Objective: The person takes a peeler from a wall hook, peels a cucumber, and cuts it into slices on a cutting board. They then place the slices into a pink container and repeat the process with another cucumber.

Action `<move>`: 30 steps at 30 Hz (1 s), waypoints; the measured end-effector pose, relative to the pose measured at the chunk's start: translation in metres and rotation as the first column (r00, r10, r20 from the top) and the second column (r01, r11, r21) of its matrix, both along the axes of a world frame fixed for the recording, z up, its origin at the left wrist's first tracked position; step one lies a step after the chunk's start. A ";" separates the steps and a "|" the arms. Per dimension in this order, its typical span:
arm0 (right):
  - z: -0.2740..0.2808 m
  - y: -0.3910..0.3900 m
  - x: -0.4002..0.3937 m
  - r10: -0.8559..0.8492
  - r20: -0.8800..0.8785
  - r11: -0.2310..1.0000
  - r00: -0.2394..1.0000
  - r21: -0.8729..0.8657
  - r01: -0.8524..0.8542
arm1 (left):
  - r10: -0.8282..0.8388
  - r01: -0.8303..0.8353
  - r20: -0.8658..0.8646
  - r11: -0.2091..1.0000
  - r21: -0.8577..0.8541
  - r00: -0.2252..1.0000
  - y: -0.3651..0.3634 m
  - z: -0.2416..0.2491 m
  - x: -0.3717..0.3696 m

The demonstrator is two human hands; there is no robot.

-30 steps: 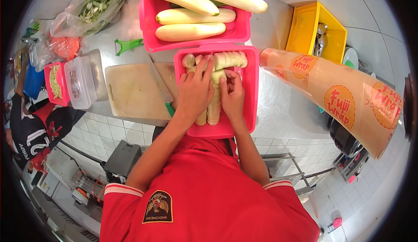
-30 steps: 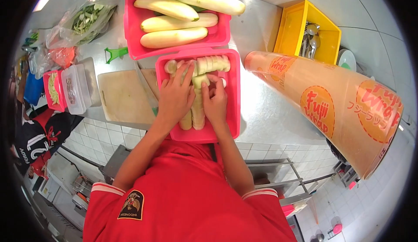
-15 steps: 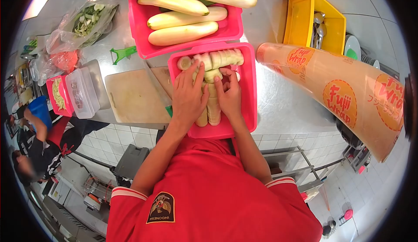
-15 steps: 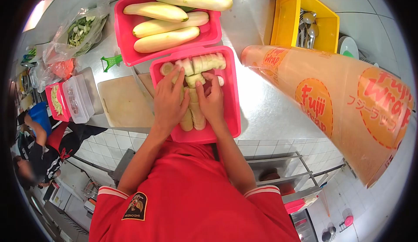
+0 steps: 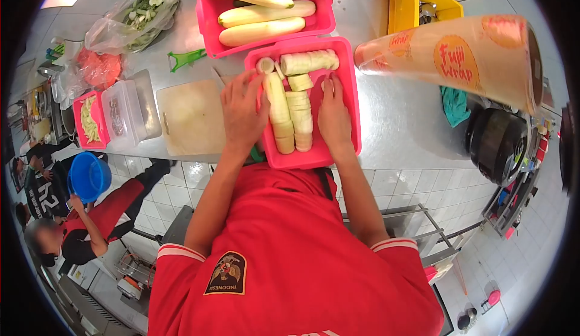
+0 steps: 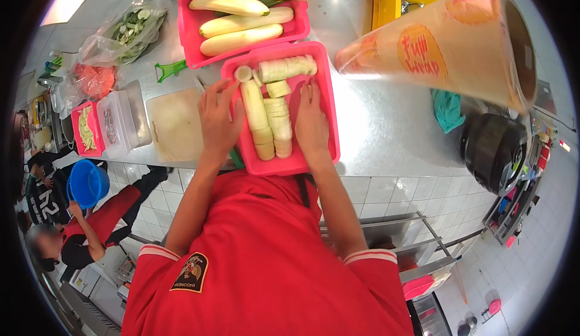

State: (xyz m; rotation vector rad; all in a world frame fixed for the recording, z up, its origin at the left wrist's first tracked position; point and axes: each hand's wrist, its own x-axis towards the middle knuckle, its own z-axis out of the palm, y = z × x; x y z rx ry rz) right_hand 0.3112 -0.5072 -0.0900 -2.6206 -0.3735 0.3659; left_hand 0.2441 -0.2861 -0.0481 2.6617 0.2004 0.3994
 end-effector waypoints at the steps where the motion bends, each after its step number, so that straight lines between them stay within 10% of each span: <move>1: 0.002 0.001 -0.001 0.000 0.009 1.000 1.000 0.003 0.000 | 0.011 -0.011 -0.012 1.000 -0.006 1.000 0.006 0.002 -0.006; 6: 0.000 0.002 0.007 0.124 -0.059 0.962 0.990 -0.239 -0.135 | 0.040 -0.040 -0.009 0.999 -0.024 0.999 0.029 0.002 -0.049; 15: 0.025 0.046 0.045 0.356 0.190 0.853 0.915 0.333 -0.401 | 0.137 -0.165 -0.138 0.963 -0.213 0.981 0.038 -0.044 -0.145; 30: 0.010 0.113 0.063 0.434 0.283 0.899 0.855 -0.079 -0.431 | 0.297 -0.302 -0.058 0.926 -0.227 0.953 0.032 -0.074 -0.201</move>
